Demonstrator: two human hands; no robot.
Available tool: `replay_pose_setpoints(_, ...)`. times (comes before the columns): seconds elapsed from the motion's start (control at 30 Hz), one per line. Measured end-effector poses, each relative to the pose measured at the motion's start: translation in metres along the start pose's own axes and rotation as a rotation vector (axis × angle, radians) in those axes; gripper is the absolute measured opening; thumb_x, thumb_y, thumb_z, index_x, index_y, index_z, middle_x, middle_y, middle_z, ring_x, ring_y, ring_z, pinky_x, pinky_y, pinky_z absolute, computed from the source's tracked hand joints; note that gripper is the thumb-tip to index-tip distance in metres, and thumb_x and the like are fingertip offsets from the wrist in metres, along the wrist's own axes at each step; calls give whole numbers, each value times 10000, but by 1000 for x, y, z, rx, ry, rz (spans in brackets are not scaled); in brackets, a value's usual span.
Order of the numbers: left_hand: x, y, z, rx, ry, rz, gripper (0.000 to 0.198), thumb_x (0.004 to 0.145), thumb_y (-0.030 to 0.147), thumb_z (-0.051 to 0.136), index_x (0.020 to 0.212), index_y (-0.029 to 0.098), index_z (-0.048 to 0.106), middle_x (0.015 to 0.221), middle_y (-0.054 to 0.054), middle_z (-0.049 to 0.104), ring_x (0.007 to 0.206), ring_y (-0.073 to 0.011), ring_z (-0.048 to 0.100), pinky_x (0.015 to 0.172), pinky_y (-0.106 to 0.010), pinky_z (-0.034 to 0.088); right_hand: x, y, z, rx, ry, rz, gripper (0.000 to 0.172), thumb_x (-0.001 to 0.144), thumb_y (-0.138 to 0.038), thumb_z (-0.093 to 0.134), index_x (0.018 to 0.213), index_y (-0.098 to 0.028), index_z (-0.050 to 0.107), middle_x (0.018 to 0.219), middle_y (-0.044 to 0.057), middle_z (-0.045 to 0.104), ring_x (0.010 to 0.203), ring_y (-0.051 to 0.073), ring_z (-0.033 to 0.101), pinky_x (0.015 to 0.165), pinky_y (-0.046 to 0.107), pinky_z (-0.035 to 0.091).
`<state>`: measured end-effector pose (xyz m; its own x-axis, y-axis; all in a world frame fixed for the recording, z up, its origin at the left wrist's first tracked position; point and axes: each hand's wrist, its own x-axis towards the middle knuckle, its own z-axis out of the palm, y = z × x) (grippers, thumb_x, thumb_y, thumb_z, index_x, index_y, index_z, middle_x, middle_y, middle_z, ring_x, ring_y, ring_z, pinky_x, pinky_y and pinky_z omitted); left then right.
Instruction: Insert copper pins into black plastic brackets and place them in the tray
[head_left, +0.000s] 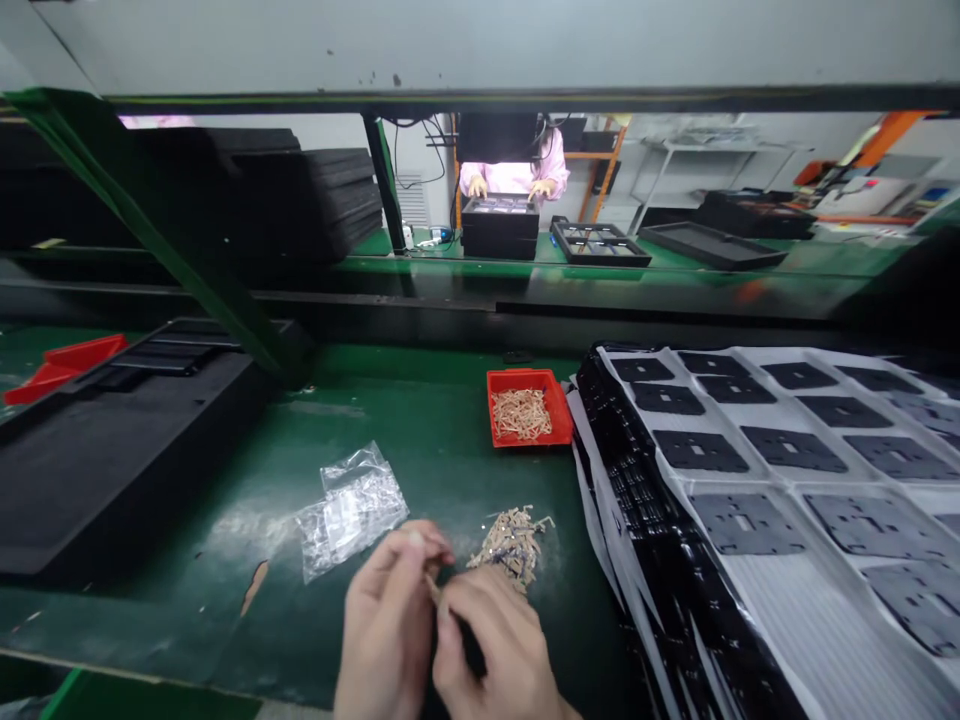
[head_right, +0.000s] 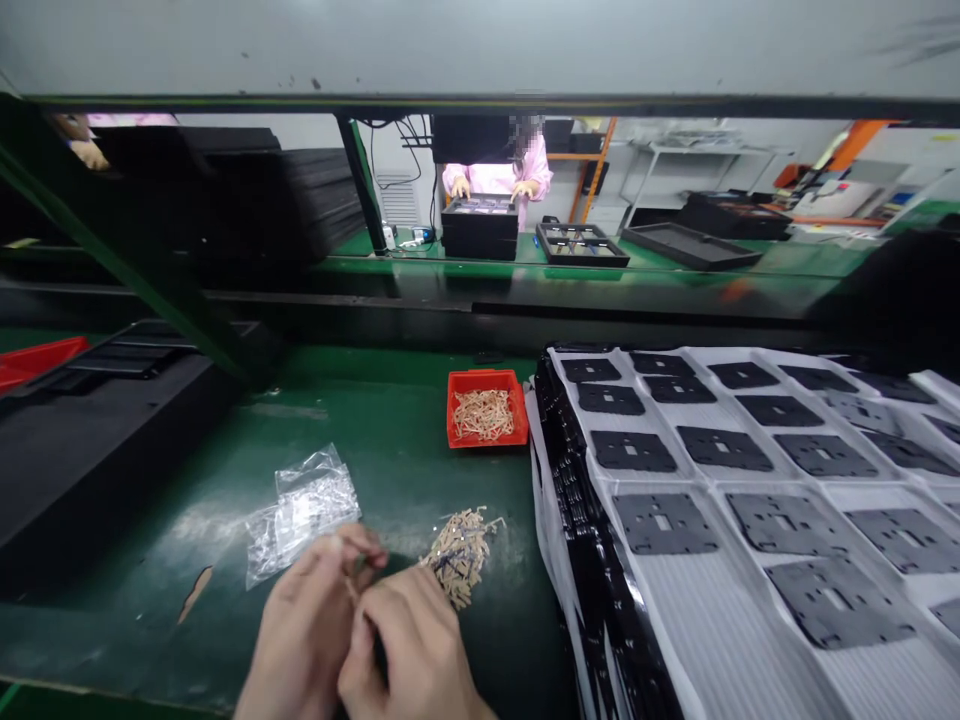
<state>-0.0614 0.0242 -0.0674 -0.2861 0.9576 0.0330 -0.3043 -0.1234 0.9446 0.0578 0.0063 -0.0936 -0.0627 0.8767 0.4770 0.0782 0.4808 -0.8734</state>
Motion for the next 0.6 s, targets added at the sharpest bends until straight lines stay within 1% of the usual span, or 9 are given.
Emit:
replay_pose_setpoints(0.1, 25, 22, -15, -180, 94, 49, 255, 976, 571, 698, 896, 337, 761, 992, 38, 757, 987, -150, 749, 915, -261, 665, 29, -7, -11, -37, 35, -84, 139, 924, -228, 619, 894, -238, 755, 786, 65, 723, 708, 192, 605, 705, 348, 473)
replay_pose_setpoints(0.13, 33, 29, -19, -218, 111, 71, 307, 933, 668, 700, 936, 370, 772, 1069, 48, 773, 1080, -164, 744, 957, -272, 660, 44, -7, -18, -4, 62, 26, 98, 896, -254, 671, 840, -245, 752, 814, 67, 743, 746, 201, 631, 750, 359, 496)
replay_pose_setpoints(0.17, 40, 35, -21, -237, 107, 90, 418, 861, 777, 703, 1004, 392, 786, 1181, 43, 779, 1198, -197, 719, 995, -299, 655, 61, -5, -24, 8, 107, 87, 116, 900, -307, 688, 820, -243, 742, 852, 78, 747, 795, 213, 649, 785, 368, 515)
replay_pose_setpoints(0.2, 46, 40, -21, -234, 76, 115, 571, 776, 859, 713, 1099, 396, 793, 1317, 21, 758, 1328, -249, 665, 1040, -345, 644, 76, -1, -30, 13, 162, 149, 153, 942, -339, 652, 930, -224, 751, 952, 108, 751, 922, 238, 666, 872, 395, 526)
replay_pose_setpoints(0.23, 50, 43, -20, -208, 21, 152, 736, 698, 907, 728, 1210, 383, 781, 1451, -12, 705, 1440, -310, 585, 1084, -403, 625, 89, 3, -34, 26, 201, 220, 230, 961, -384, 636, 1049, -204, 748, 1010, 118, 740, 937, 231, 653, 869, 389, 532)
replay_pose_setpoints(0.3, 55, 42, -13, -77, -139, 257, 957, 655, 899, 770, 1432, 349, 681, 1661, -68, 528, 1584, -397, 400, 1181, -516, 540, 103, 9, -38, 108, 164, 377, 386, 913, -469, 712, 1128, -150, 743, 974, 113, 739, 815, 194, 640, 758, 342, 541)
replay_pose_setpoints(0.4, 54, 34, -2, 127, -314, 382, 1077, 676, 852, 792, 1601, 389, 492, 1785, -52, 316, 1664, -400, 204, 1294, -585, 359, 87, 2, -34, 346, -29, 561, 545, 936, -627, 665, 1124, -127, 771, 892, 104, 765, 675, 144, 640, 619, 271, 509)
replay_pose_setpoints(0.5, 49, 28, 5, 208, -390, 394, 1193, 602, 861, 791, 1639, 392, 430, 1811, -53, 245, 1682, -400, 113, 1334, -601, 250, 55, -18, -31, 600, -198, 646, 753, 866, -844, 594, 985, -125, 785, 774, 79, 725, 569, 110, 581, 550, 243, 463)
replay_pose_setpoints(0.6, 42, 28, 13, 270, -461, 390, 1200, 623, 838, 790, 1655, 362, 407, 1807, -87, 254, 1680, -412, 105, 1336, -624, 228, 40, -32, -34, 750, -244, 686, 702, 802, -828, 704, 900, -135, 757, 675, 23, 660, 504, 65, 484, 522, 212, 387)
